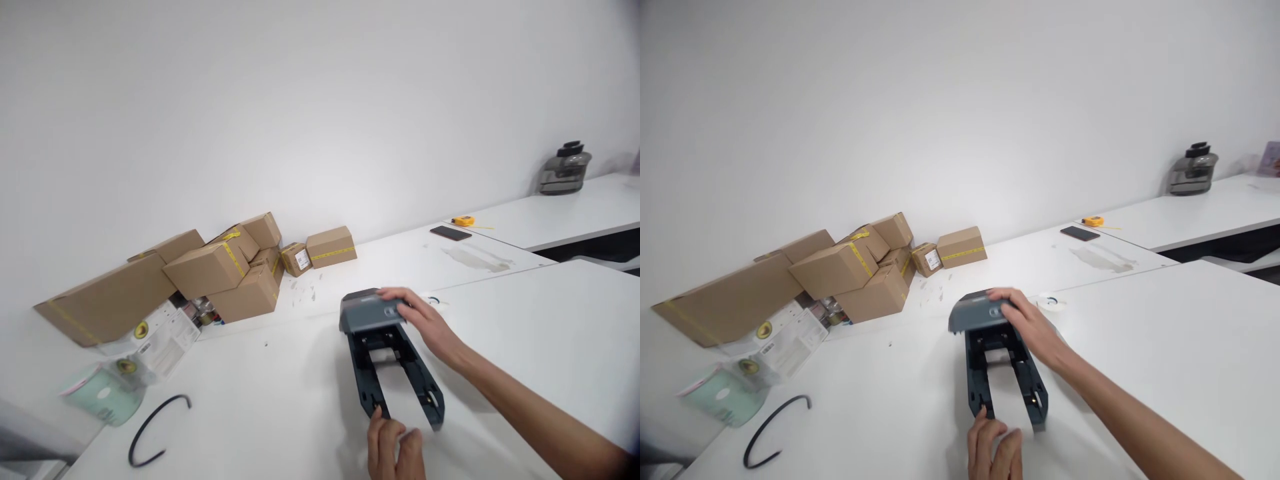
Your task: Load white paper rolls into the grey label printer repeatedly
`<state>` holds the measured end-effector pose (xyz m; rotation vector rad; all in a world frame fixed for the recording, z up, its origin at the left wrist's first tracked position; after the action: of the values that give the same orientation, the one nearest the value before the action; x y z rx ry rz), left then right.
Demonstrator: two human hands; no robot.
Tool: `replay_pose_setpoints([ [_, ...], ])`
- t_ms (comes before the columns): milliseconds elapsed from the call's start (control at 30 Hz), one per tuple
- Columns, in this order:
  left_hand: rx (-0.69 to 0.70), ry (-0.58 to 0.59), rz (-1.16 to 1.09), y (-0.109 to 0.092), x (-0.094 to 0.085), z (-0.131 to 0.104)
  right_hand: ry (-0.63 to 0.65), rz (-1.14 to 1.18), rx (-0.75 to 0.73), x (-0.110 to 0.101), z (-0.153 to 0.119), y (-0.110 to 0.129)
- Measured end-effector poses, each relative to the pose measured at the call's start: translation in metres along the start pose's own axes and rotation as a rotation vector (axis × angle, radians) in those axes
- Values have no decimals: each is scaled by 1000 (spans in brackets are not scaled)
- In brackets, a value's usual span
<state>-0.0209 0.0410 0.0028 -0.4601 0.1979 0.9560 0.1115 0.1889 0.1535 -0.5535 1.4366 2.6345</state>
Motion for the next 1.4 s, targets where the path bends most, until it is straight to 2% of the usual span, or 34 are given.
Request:
replay_pose_setpoints([
  [100, -23, -11, 81, -2, -1, -7, 10, -35, -39, 8, -53, -11],
  [167, -42, -22, 133, -2, -1, -13, -10, -61, -34, 15, -78, -21],
  [267, -49, -46, 149, -2, 0, -19, -41, -73, 46, 27, -102, -38],
  [333, -40, -66, 119, 0, 1, -18, -66, -35, 161, 34, -111, -49],
  [433, -8, -64, 47, 7, -2, -9, -90, 114, 402, 46, -119, -61],
  [500, 19, -3, 25, 14, -5, 0, -84, 217, 524, 51, -121, -63],
  [567, 57, 88, 43, 21, -9, 7, -81, 270, 582, 54, -121, -62],
  [667, 99, 166, 84, 27, -13, 12, -80, 295, 606, 54, -121, -59],
  [933, 66, 107, 12, 26, -8, 14, -110, 272, 524, 59, -123, -70],
  [1033, 63, 125, -10, 20, -12, 16, -110, 245, 514, 60, -128, -74],
  [1100, -32, 116, -44, 11, -20, 10, -114, 269, 504, 58, -134, -76],
  [1133, -144, 95, -69, 6, -25, 5, -121, 304, 501, 57, -138, -76],
  [1200, -430, -123, -168, -1, -34, -6, -146, 387, 491, 54, -143, -76],
  [1233, -617, -152, -263, -3, -36, -10, -158, 413, 488, 52, -145, -75],
  [1267, -829, -139, -387, -4, -36, -11, -163, 425, 486, 51, -146, -75],
  [1333, -1278, 5, -673, -4, -31, -7, -164, 412, 489, 50, -146, -75],
  [1367, -1450, 87, -795, -5, -27, -2, -160, 401, 499, 50, -145, -76],
  [1400, -1561, 149, -880, -6, -22, 4, -155, 396, 507, 51, -145, -78],
])
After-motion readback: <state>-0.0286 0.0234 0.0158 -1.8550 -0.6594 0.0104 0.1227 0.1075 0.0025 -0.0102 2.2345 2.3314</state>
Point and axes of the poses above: each hand's wrist, its own z-axis towards the middle knuckle, its own x-axis out of the palm, y = z × x, the point moved 1 cm from there along z, towards the middle knuckle, and after that the axes turned 8 degrees about -z, right-handed, at the moved point
